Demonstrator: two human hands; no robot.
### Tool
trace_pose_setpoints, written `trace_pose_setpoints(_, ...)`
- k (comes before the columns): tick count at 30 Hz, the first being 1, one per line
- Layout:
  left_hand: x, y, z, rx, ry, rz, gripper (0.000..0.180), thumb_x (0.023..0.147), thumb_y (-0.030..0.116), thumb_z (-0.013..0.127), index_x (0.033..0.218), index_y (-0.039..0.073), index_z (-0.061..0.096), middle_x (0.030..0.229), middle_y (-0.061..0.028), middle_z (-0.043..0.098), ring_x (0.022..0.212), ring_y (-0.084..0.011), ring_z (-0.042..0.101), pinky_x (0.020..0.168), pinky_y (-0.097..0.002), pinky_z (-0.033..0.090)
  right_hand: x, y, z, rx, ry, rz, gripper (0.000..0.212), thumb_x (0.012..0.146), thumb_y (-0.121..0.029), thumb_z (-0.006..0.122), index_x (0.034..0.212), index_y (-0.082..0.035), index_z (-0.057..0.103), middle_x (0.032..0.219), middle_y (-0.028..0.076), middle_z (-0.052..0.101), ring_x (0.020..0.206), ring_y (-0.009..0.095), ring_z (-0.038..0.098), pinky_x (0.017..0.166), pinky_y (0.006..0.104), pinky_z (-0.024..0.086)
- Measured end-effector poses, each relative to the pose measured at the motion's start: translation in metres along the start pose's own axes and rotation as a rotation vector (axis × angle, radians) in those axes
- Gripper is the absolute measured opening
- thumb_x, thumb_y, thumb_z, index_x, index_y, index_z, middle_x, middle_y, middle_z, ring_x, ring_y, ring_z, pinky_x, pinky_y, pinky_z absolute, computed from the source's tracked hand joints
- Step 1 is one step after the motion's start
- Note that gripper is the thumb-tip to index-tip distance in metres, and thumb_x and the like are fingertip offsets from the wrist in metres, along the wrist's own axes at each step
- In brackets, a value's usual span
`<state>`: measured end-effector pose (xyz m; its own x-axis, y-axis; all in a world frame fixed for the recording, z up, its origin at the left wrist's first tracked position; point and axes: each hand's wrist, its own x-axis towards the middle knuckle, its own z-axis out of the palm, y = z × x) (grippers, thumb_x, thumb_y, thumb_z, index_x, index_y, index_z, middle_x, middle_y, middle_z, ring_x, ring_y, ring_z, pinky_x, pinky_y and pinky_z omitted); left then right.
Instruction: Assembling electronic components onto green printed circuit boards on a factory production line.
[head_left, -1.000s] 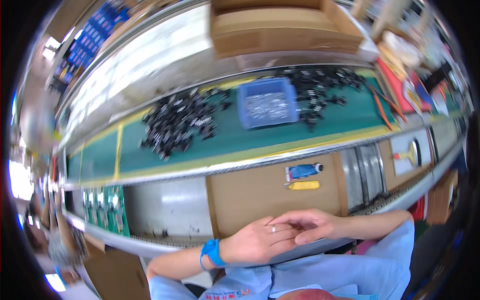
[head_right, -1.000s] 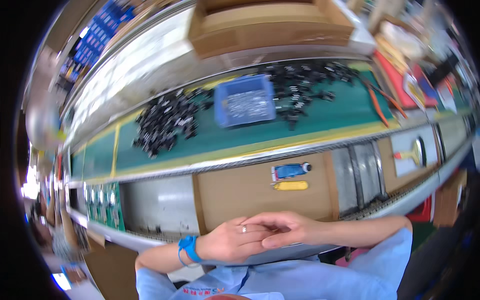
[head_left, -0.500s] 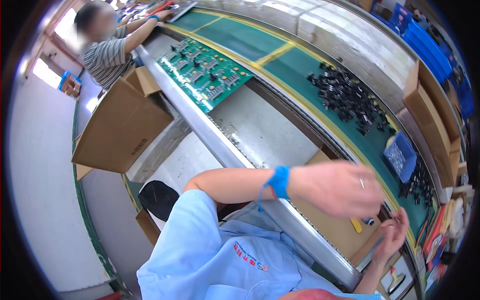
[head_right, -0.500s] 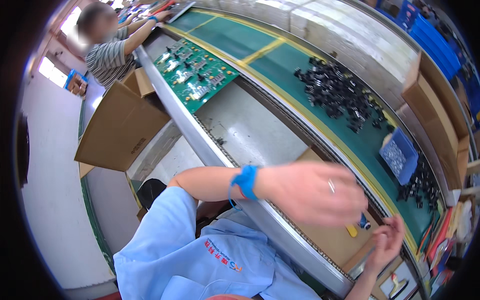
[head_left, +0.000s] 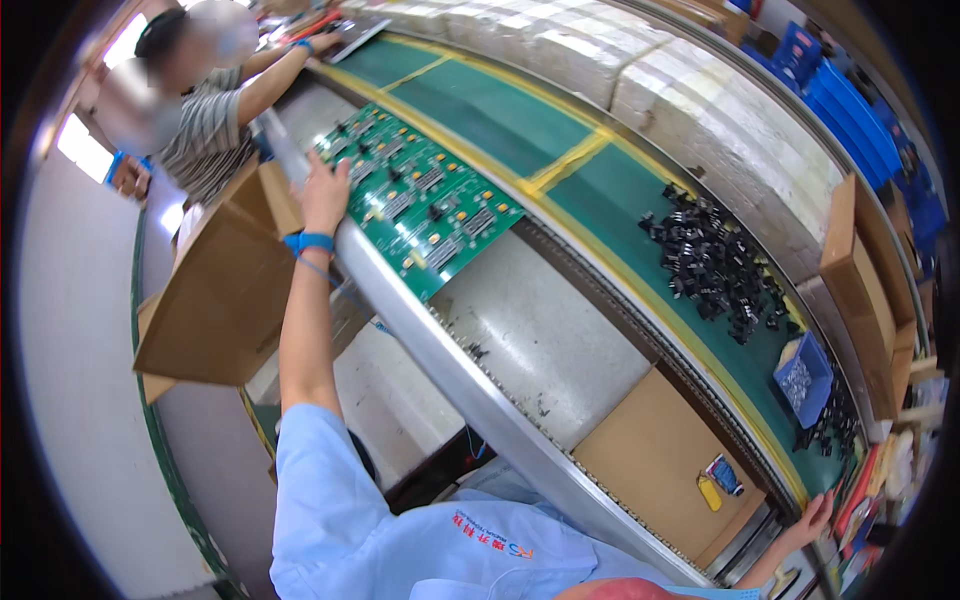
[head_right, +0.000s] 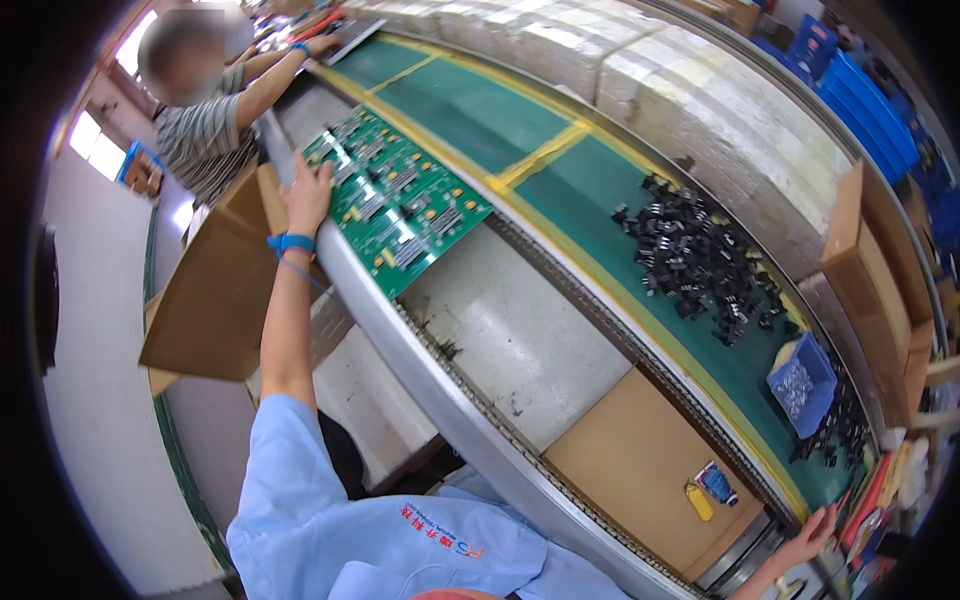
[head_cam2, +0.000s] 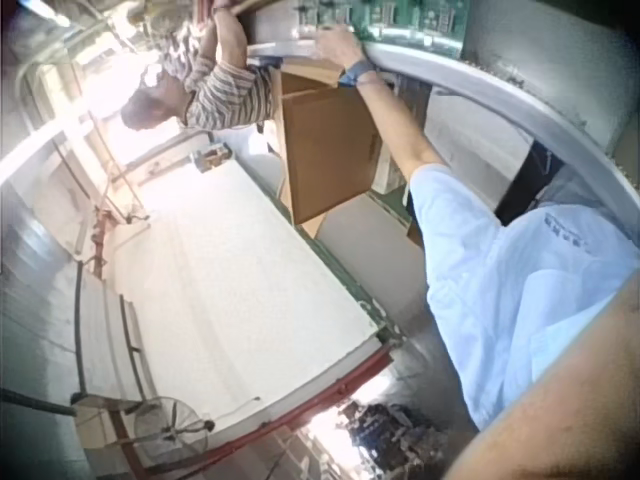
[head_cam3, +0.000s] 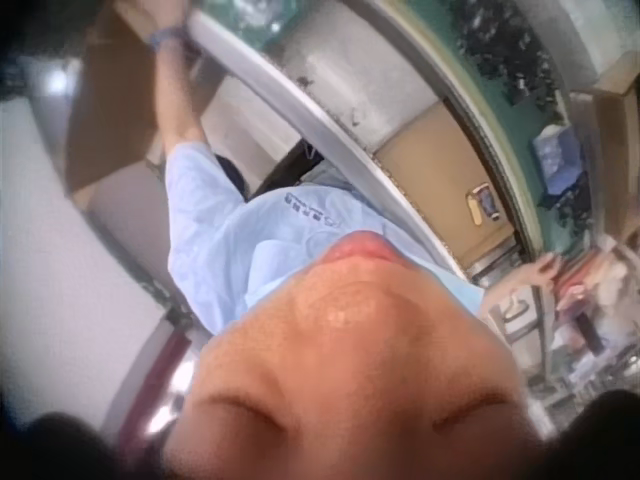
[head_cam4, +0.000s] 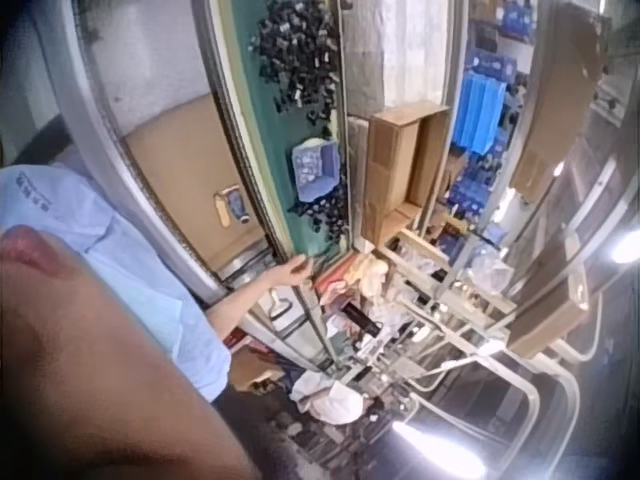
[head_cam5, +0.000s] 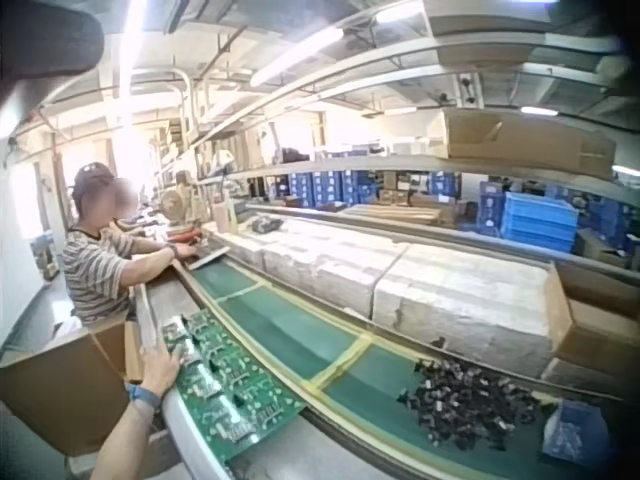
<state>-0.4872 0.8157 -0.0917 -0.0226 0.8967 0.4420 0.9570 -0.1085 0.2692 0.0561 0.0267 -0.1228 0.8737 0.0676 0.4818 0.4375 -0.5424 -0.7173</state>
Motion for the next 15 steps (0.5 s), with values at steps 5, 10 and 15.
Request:
trace_pose_setpoints(5,0.002,-0.007,0.006,0.107,-0.066,0.1,0.072,0.097,0.053,0.031,0.147,0.002,0.023,0.121,-0.0119,0.064,0.116,-0.03,0.057,0.111,-0.0572,0.012,-0.004,-0.001,0.001,-0.024,-0.04,-0.018,0.036,0.096,-0.02,0.058,0.126,0.0,0.056,0.124,0.009,0.058,0.112,0.018,0.054,0.099,0.0298,0.039)
trace_pose_setpoints(10,-0.002,-0.016,-0.002,0.15,-0.097,0.132,0.071,0.097,0.057,0.028,0.145,0.005,0.029,0.12,-0.0088,0.065,0.115,-0.0311,0.058,0.11,-0.057,0.015,0.011,-0.046,0.014,-0.011,0.066,-0.031,0.032,0.095,-0.017,0.059,0.123,-0.002,0.058,0.118,0.004,0.063,0.104,0.012,0.057,0.089,0.0247,0.044)
trace_pose_setpoints(15,-0.052,0.027,-0.026,0.195,-0.157,0.214,0.068,0.097,0.057,0.028,0.141,0.006,0.037,0.114,-0.008,0.067,0.112,-0.0294,0.06,0.11,-0.0545,0.015,0.034,-0.103,0.027,0.186,-0.005,-0.132,0.028,0.094,-0.015,0.06,0.119,-0.005,0.061,0.11,0.0,0.063,0.096,0.009,0.057,0.079,0.0225,0.044)
